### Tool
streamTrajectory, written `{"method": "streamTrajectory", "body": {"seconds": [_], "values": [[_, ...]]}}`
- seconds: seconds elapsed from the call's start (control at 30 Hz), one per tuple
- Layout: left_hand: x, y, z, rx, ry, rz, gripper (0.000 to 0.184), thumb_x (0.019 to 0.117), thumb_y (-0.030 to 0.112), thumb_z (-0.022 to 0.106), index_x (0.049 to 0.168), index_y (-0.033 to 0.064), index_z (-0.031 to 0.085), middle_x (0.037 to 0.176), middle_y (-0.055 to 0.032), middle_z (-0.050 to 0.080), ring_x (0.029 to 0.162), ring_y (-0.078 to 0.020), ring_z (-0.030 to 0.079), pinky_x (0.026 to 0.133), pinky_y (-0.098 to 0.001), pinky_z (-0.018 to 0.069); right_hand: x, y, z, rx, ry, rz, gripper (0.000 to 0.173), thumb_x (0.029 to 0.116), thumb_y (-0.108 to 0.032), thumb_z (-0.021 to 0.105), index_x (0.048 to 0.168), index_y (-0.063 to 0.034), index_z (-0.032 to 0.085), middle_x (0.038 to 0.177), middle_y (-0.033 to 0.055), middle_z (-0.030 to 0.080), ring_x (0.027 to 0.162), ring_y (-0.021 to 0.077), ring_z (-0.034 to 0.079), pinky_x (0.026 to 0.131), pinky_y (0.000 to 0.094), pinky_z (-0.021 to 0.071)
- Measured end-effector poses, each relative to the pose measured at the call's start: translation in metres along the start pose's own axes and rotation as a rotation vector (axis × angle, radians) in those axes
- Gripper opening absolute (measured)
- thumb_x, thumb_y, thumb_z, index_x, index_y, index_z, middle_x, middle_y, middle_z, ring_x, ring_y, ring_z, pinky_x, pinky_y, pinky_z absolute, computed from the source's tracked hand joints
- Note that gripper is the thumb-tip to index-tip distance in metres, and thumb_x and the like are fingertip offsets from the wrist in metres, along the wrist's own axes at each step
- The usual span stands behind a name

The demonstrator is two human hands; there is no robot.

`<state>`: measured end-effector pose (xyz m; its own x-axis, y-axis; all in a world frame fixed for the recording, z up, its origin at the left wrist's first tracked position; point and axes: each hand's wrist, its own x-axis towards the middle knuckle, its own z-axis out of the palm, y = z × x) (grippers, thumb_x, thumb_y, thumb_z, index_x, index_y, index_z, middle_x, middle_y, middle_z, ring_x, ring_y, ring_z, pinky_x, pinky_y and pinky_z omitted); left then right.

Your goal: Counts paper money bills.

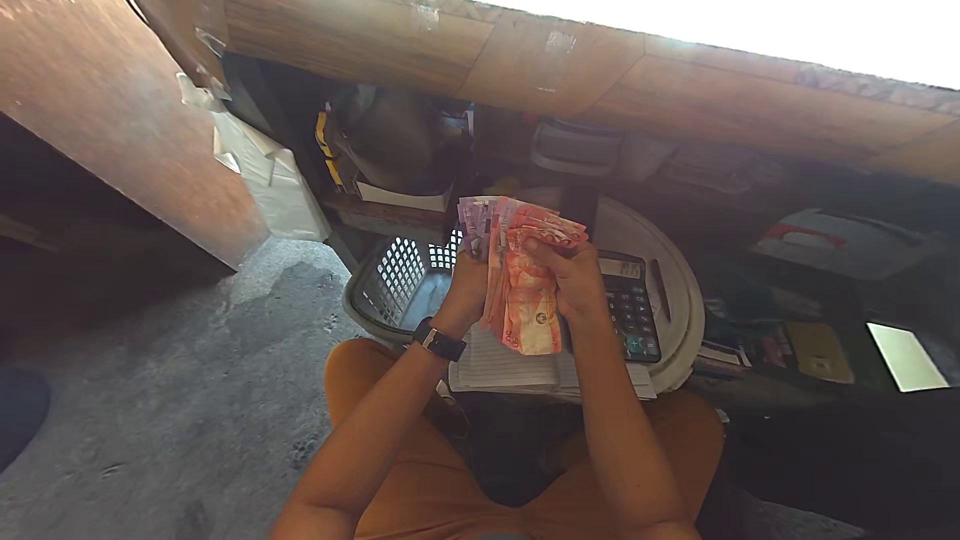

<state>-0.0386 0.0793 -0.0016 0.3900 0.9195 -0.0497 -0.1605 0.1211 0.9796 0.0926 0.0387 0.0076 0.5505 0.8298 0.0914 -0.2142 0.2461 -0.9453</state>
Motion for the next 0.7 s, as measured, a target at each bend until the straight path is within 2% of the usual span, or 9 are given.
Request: {"method": "streamTrajectory", "body": {"seconds": [0.1,0.17,0.2,0.27,0.3,0.4,0.47,0.57,0.7], "values": [[0.002,-0.003,0.000,0.009,-0.004,0.016,0.011,0.1008,0.005,0.057,0.105,0.0149,0.059,0.080,0.0068,0.065,0.066,0.0013,0.062,0.058,-0.0180,0.0532,0.001,0.003,-0.001,-0.032,0.019,-0.027,0.028,0.0849,0.011,0.073,0.110,0.0015,0.065,0.092,0.0026,0.073,0.081,0.0057,0.071,0.076,0.0233,0.0612],[0.005,-0.006,-0.003,0.009,-0.016,0.002,0.011,0.1007,0.009,0.060,0.110,0.0133,0.060,0.084,0.0049,0.067,0.069,-0.0009,0.064,0.062,-0.0206,0.0560,0.002,0.003,-0.008,-0.027,0.026,-0.050,0.027,0.0864,0.010,0.072,0.110,0.0000,0.065,0.093,0.0021,0.073,0.081,0.0067,0.071,0.076,0.0249,0.0620],[0.007,-0.005,-0.006,-0.006,-0.029,-0.015,0.014,0.1038,0.019,0.059,0.116,0.0127,0.060,0.088,0.0035,0.069,0.074,-0.0028,0.067,0.066,-0.0229,0.0586,0.001,0.000,-0.014,-0.025,0.016,-0.055,0.026,0.0885,0.008,0.071,0.111,-0.0026,0.064,0.094,0.0007,0.073,0.082,0.0066,0.071,0.077,0.0255,0.0623],[0.011,0.000,-0.013,-0.030,-0.036,-0.060,0.039,0.1074,0.043,0.048,0.126,0.0107,0.058,0.098,-0.0001,0.069,0.085,-0.0073,0.068,0.077,-0.0283,0.0588,-0.001,-0.011,-0.027,0.020,-0.018,-0.044,0.022,0.0925,0.004,0.069,0.110,-0.0084,0.065,0.093,-0.0026,0.074,0.079,0.0061,0.072,0.074,0.0256,0.0633],[0.014,0.001,-0.016,-0.052,-0.031,-0.063,0.039,0.1084,0.042,0.046,0.128,0.0096,0.056,0.100,-0.0006,0.069,0.088,-0.0078,0.068,0.080,-0.0281,0.0584,-0.001,-0.017,-0.031,0.055,-0.050,-0.035,0.021,0.0936,0.004,0.067,0.109,-0.0099,0.064,0.091,-0.0032,0.074,0.078,0.0060,0.073,0.072,0.0255,0.0637],[0.021,-0.001,-0.015,-0.094,-0.022,-0.007,0.015,0.1048,0.016,0.057,0.117,0.0080,0.058,0.091,0.0016,0.072,0.080,-0.0052,0.070,0.074,-0.0236,0.0593,-0.002,-0.027,-0.029,0.117,-0.136,0.004,0.023,0.0931,0.009,0.062,0.110,-0.0070,0.062,0.090,-0.0006,0.074,0.077,0.0066,0.073,0.072,0.0244,0.0631],[0.011,0.003,-0.011,-0.034,-0.037,0.009,0.010,0.1016,0.014,0.062,0.111,0.0144,0.060,0.085,0.0072,0.067,0.072,0.0001,0.064,0.067,-0.0188,0.0560,-0.002,-0.026,-0.019,0.121,-0.140,0.053,0.023,0.0914,0.011,0.062,0.108,-0.0045,0.062,0.087,0.0007,0.073,0.076,0.0070,0.072,0.072,0.0246,0.0628],[0.004,0.001,-0.006,-0.039,-0.037,0.028,0.010,0.1011,0.006,0.057,0.107,0.0146,0.059,0.079,0.0075,0.068,0.067,0.0002,0.065,0.061,-0.0193,0.0566,0.001,-0.015,-0.010,0.128,-0.101,0.116,0.020,0.0904,0.012,0.064,0.104,-0.0023,0.063,0.085,0.0031,0.074,0.073,0.0099,0.073,0.070,0.0273,0.0637],[-0.003,-0.007,-0.011,0.013,-0.056,0.023,0.015,0.1014,0.008,0.058,0.115,0.0140,0.057,0.084,0.0030,0.065,0.066,-0.0023,0.062,0.057,-0.0205,0.0528,0.001,-0.004,-0.001,0.130,-0.039,0.159,0.019,0.0895,0.012,0.067,0.104,-0.0002,0.063,0.085,0.0051,0.074,0.073,0.0114,0.073,0.070,0.0287,0.0638]]}}
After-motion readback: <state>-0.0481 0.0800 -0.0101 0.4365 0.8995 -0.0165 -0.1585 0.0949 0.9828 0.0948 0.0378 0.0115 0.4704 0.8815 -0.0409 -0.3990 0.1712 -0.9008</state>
